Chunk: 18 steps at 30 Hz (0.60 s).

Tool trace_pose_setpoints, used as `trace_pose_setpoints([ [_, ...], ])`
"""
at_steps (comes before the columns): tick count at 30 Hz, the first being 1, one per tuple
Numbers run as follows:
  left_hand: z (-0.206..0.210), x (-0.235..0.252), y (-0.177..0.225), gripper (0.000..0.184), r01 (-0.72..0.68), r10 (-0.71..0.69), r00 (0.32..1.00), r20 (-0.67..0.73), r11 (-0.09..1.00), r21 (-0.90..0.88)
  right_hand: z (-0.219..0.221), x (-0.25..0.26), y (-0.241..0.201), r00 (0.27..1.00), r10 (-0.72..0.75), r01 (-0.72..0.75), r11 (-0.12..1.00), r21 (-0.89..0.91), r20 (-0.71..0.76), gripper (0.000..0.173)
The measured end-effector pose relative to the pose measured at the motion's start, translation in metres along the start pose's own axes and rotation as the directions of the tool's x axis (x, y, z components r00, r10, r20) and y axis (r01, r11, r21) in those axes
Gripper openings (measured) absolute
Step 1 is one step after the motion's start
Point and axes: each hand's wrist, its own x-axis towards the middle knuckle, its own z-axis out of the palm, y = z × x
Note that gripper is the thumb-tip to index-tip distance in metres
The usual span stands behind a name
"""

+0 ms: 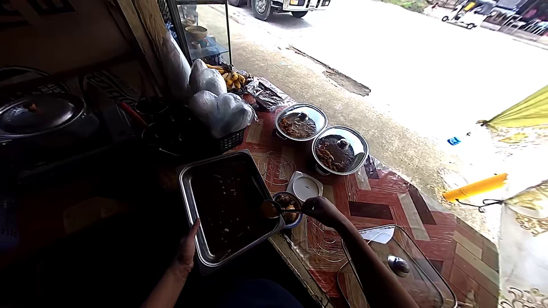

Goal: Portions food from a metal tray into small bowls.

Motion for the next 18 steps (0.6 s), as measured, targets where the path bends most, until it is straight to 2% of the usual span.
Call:
trace_pose_setpoints([
  [3,-0.006,0.001,-0.002,0.05,0.01,-0.01,1.0,-0.013,1.0,0.013,-0.002,-0.008,0.022,0.991,0.093,-0.093,0.996,0.012,-0.097,0.026],
  [6,-0.014,0.003,-0.006,0.049,0.009,-0.009,1.0,-0.017,1.0,0.009,0.004,-0.012,0.023,0.959,0.233,-0.24,0.97,-0.025,-0.162,0.027],
  [8,-0.02,0.003,-0.007,0.05,0.006,-0.006,1.0,-0.023,1.0,0.014,0.012,-0.014,0.024,0.936,0.269,-0.283,0.958,-0.032,-0.228,0.026],
  [12,-0.033,-0.002,-0.005,0.051,0.002,-0.001,0.999,-0.045,1.0,0.023,0.024,-0.017,0.032,0.893,0.268,-0.273,0.961,0.04,-0.36,0.024],
  [16,-0.05,-0.006,-0.003,0.05,0.03,-0.029,0.998,-0.058,1.0,0.005,0.032,-0.021,0.037,0.872,0.314,-0.276,0.949,0.153,-0.375,0.024],
  [18,-0.06,-0.008,-0.002,0.047,0.039,-0.039,0.997,-0.064,0.999,-0.003,0.048,-0.027,0.033,0.822,0.199,-0.192,0.979,0.069,-0.533,0.02],
])
